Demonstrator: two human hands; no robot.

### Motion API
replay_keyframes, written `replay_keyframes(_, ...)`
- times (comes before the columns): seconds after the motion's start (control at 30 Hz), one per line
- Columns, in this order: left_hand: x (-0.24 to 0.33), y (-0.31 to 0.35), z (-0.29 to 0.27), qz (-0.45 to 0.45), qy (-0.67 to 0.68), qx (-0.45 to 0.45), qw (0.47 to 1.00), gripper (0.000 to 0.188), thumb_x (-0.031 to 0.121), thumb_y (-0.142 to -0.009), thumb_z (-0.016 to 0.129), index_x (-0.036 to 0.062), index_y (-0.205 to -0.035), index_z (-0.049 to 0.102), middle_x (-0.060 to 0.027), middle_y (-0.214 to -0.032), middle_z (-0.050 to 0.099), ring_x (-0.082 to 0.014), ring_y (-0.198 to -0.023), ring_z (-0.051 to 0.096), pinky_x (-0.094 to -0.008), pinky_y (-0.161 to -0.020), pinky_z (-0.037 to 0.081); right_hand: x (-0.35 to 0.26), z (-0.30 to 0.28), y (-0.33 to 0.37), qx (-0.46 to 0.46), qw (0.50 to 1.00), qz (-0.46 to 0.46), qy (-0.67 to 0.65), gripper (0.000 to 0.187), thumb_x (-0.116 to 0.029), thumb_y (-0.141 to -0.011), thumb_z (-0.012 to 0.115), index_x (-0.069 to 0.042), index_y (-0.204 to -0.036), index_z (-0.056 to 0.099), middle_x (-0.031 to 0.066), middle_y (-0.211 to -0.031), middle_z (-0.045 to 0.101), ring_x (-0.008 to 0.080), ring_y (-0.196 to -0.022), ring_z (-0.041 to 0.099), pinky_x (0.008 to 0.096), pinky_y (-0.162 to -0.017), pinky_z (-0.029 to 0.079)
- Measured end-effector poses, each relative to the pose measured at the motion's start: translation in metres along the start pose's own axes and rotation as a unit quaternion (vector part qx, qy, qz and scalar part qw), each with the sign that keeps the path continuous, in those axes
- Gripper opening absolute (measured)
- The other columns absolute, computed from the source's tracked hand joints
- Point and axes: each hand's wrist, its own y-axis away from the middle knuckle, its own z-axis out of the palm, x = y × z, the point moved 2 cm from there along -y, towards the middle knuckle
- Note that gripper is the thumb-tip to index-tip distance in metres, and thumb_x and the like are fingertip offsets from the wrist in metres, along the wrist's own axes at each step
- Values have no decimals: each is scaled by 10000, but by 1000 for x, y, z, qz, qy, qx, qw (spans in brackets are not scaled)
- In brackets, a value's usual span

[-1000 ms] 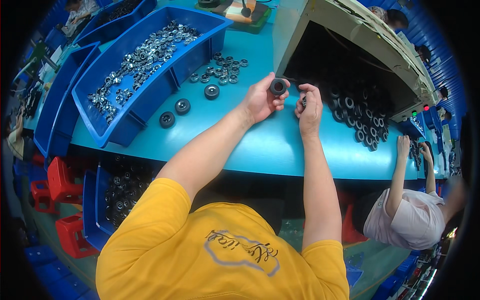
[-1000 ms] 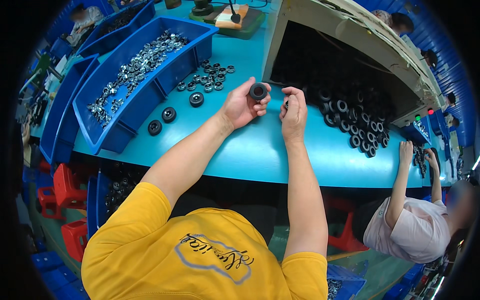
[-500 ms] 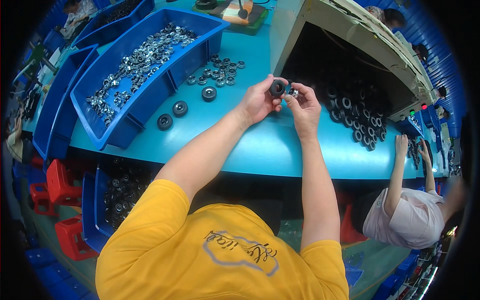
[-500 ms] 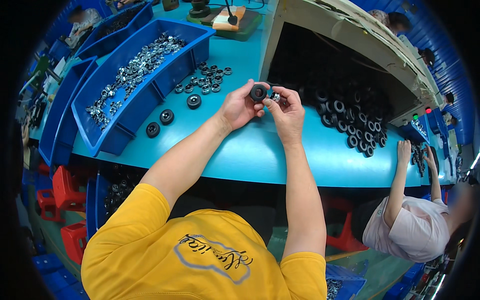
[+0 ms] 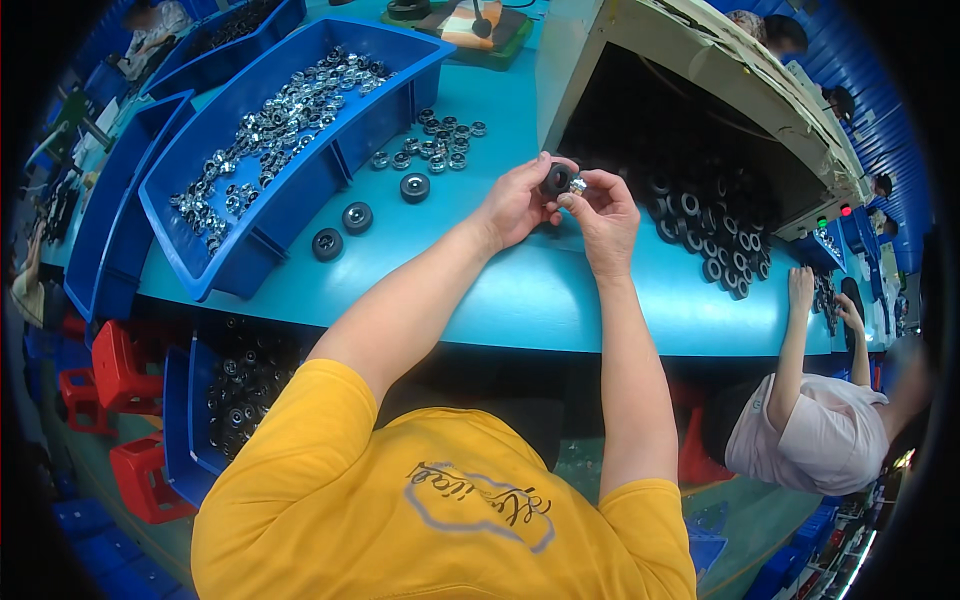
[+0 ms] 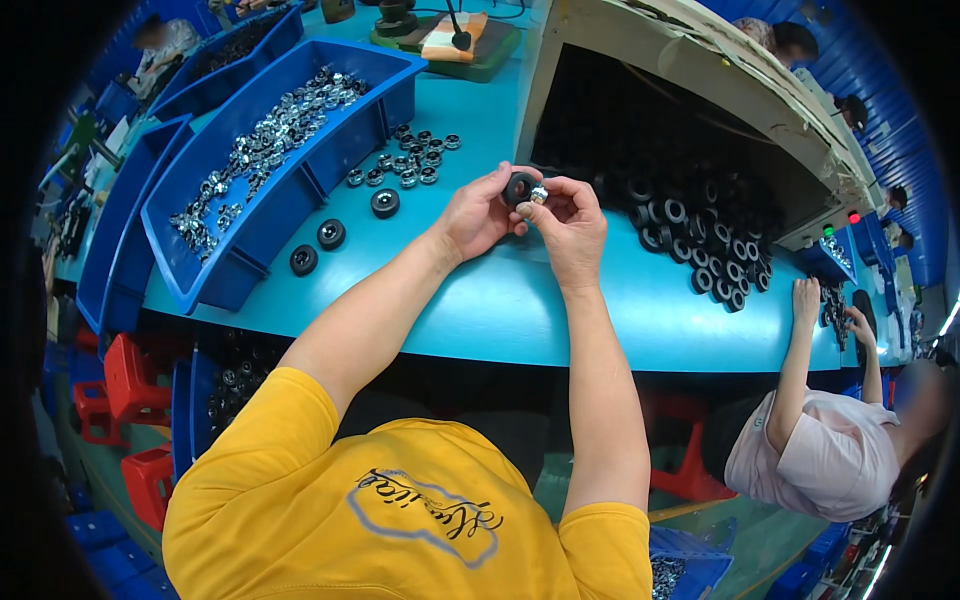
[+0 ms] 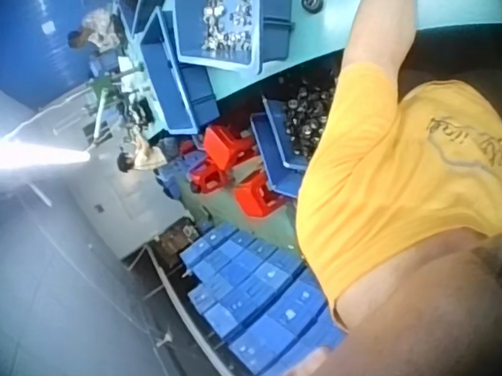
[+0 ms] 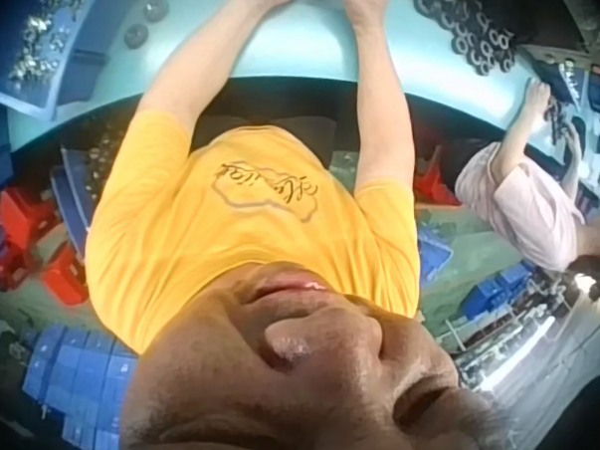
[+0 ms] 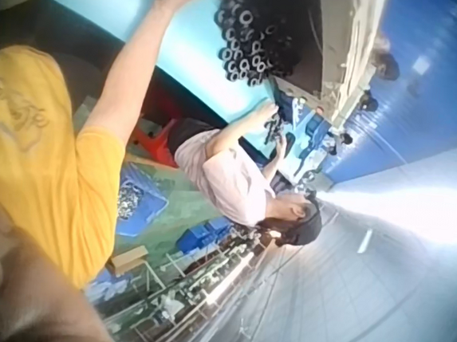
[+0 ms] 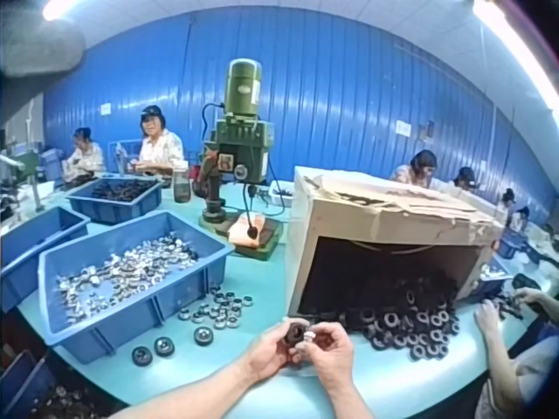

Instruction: Assemble casters by manually inserting metal bearings into black rubber wheels at a factory workbench.

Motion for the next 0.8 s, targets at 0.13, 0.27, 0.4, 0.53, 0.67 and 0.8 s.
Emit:
replay_keyframes(0.13, -2, -1, 1, -1, -10, -3, 1000, 409, 406, -1128, 382, 100, -1252, 623, -35, -1035, 646, -145, -826, 569, -317, -721, 472, 4, -2, 0, 1, 1000, -14, 27, 340, 73, -810, 820, 16, -1082, 623, 78, -977, 659, 158, -782, 713, 285, -613, 621)
replay_keyframes(0.27, -1, 0, 4, -2, -23, -6, 1000, 381, 383, -1126, 399, 103, -1261, 620, -37, -1063, 645, -148, -867, 583, -316, -732, 479, 2, -3, 0, 20, 992, -66, 104, 327, 64, -772, 847, 10, -1042, 671, 51, -1027, 615, 127, -753, 681, 261, -597, 610)
replay_keyframes(0.4, -3, 1, 6, -4, -32, -6, 999, 366, 357, -1124, 416, 92, -1283, 612, -57, -1116, 652, -166, -951, 620, -331, -779, 508, -5, 2, 2, 38, 979, -109, 170, 310, 35, -737, 872, -16, -999, 715, 40, -1032, 619, 104, -720, 644, 242, -595, 581)
replay_keyframes(0.53, -4, -2, 2, 6, -37, -19, 999, 383, 328, -1127, 414, 54, -1322, 596, -94, -1180, 657, -208, -1078, 651, -384, -897, 553, -4, -3, 2, 67, 956, -132, 252, 313, -41, -701, 911, -54, -961, 738, 10, -991, 652, 79, -696, 602, 230, -608, 513)
replay_keyframes(0.67, -3, -2, 5, 4, -50, -11, 999, 418, 325, -1131, 412, 11, -1351, 579, -120, -1206, 655, -240, -1133, 660, -431, -996, 560, -6, 0, 5, 88, 941, -148, 290, 331, -90, -676, 928, -76, -948, 739, -6, -934, 666, 75, -687, 580, 235, -608, 474)
replay_keyframes(0.8, -4, -2, 6, 4, -67, 19, 998, 440, 338, -1129, 420, -4, -1356, 576, -127, -1203, 657, -240, -1113, 675, -418, -989, 579, -10, 2, 6, 93, 928, -152, 328, 331, -101, -667, 929, -86, -933, 733, -4, -913, 661, 83, -677, 573, 240, -594, 470)
